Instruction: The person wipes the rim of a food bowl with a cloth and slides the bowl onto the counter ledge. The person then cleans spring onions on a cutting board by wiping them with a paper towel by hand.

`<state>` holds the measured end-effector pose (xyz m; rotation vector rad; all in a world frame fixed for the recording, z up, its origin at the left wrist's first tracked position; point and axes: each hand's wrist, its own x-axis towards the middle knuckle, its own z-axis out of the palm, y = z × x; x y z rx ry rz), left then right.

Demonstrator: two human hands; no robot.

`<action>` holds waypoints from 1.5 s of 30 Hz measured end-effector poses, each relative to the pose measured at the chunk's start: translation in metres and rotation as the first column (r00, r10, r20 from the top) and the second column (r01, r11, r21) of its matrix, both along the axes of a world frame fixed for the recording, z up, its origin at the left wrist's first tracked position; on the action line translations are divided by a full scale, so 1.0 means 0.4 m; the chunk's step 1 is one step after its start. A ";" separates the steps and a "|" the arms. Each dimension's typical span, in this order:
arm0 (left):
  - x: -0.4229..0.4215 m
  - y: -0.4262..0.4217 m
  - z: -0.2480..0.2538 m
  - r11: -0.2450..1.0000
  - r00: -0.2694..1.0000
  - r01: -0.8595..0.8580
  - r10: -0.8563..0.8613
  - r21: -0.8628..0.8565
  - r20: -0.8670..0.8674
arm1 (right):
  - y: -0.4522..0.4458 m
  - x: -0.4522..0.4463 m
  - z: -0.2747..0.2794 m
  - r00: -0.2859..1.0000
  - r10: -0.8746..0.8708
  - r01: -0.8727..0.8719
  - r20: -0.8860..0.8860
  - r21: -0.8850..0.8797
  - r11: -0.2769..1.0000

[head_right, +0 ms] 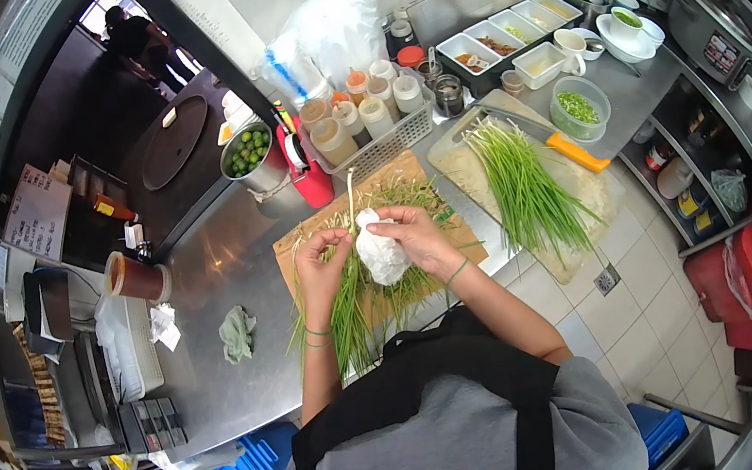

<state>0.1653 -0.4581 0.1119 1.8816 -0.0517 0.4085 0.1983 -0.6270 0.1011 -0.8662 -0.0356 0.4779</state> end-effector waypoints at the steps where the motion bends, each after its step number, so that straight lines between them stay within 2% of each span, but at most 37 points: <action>1: -0.002 -0.011 -0.003 0.997 0.999 -0.017 0.014 0.073 0.039 | 0.005 -0.002 -0.012 1.000 0.007 -0.007 0.004 -0.003 1.000; 3: -0.005 -0.030 -0.002 0.974 0.992 -0.065 0.039 0.216 0.122 | 0.018 -0.004 -0.040 1.000 0.027 -0.026 0.015 -0.010 1.000; 7: -0.021 -0.040 -0.001 0.908 0.992 -0.072 0.021 0.412 0.126 | 0.024 -0.003 -0.077 0.999 -0.005 0.006 0.043 -0.031 0.999; 10: -0.035 -0.038 -0.012 0.904 0.997 -0.037 0.002 0.425 0.082 | 0.019 0.007 -0.088 0.999 0.016 -0.012 0.046 -0.094 0.995; 13: -0.050 -0.028 -0.005 0.896 0.998 -0.014 -0.014 0.444 0.059 | 0.001 0.021 -0.071 1.000 -0.008 0.007 -0.012 -0.078 0.997; 16: -0.058 -0.021 -0.013 0.973 1.000 0.028 -0.025 0.228 -0.017 | -0.013 0.040 -0.057 0.998 -0.061 0.061 -0.002 -0.054 0.997; 19: -0.054 -0.027 -0.023 0.993 0.998 0.046 -0.041 0.106 -0.053 | 0.003 0.036 -0.045 0.998 -0.059 0.059 -0.003 -0.022 0.998; 22: -0.053 -0.018 -0.026 0.974 0.996 0.073 -0.060 0.217 -0.062 | 0.004 0.046 -0.047 1.000 0.023 -0.022 0.010 -0.051 0.998; 26: -0.065 0.006 -0.020 0.956 0.996 0.046 -0.022 0.291 -0.083 | -0.012 0.083 -0.055 0.997 -0.075 0.075 -0.008 -0.015 0.997; 29: -0.067 0.027 -0.019 0.955 0.993 0.015 0.021 0.296 -0.117 | -0.018 0.092 -0.057 0.974 -0.193 0.208 0.118 -0.130 0.969; 30: -0.064 0.032 -0.027 0.955 0.991 -0.002 0.041 0.296 -0.127 | -0.015 0.077 -0.046 0.965 -0.196 0.235 0.174 -0.244 0.941; 31: -0.059 0.035 -0.036 0.955 0.989 -0.019 0.061 0.295 -0.136 | -0.003 0.064 -0.066 0.917 -0.177 0.291 0.357 -0.299 0.909; 33: -0.043 0.041 -0.075 0.945 0.989 -0.036 0.082 0.324 -0.127 | 0.033 0.031 -0.120 0.733 -0.080 0.426 0.675 -0.364 0.828; 35: -0.037 0.038 -0.080 0.918 0.991 -0.045 0.091 0.395 -0.098 | 0.056 -0.035 -0.060 0.553 0.191 0.465 0.811 -0.490 0.737; 36: -0.040 0.033 -0.071 0.892 0.993 -0.048 0.091 0.449 -0.075 | 0.067 -0.040 -0.066 0.398 0.302 0.604 0.866 -0.495 0.624; 37: -0.043 0.029 -0.063 0.864 0.995 -0.051 0.089 0.501 -0.052 | 0.065 -0.039 -0.069 0.346 0.330 0.659 0.878 -0.478 0.581; 39: -0.051 0.028 -0.051 0.887 0.996 -0.030 0.064 0.461 -0.059 | 0.060 -0.026 -0.066 0.237 0.394 0.760 0.888 -0.423 0.494; 42: -0.066 0.027 -0.041 0.891 0.996 -0.021 0.060 0.454 -0.070 | 0.049 -0.007 -0.067 0.147 0.468 0.783 0.871 -0.392 0.483; 45: -0.087 0.037 -0.031 0.905 0.993 -0.016 0.064 0.426 -0.098 | 0.026 0.023 -0.072 0.139 0.493 0.815 0.859 -0.382 0.435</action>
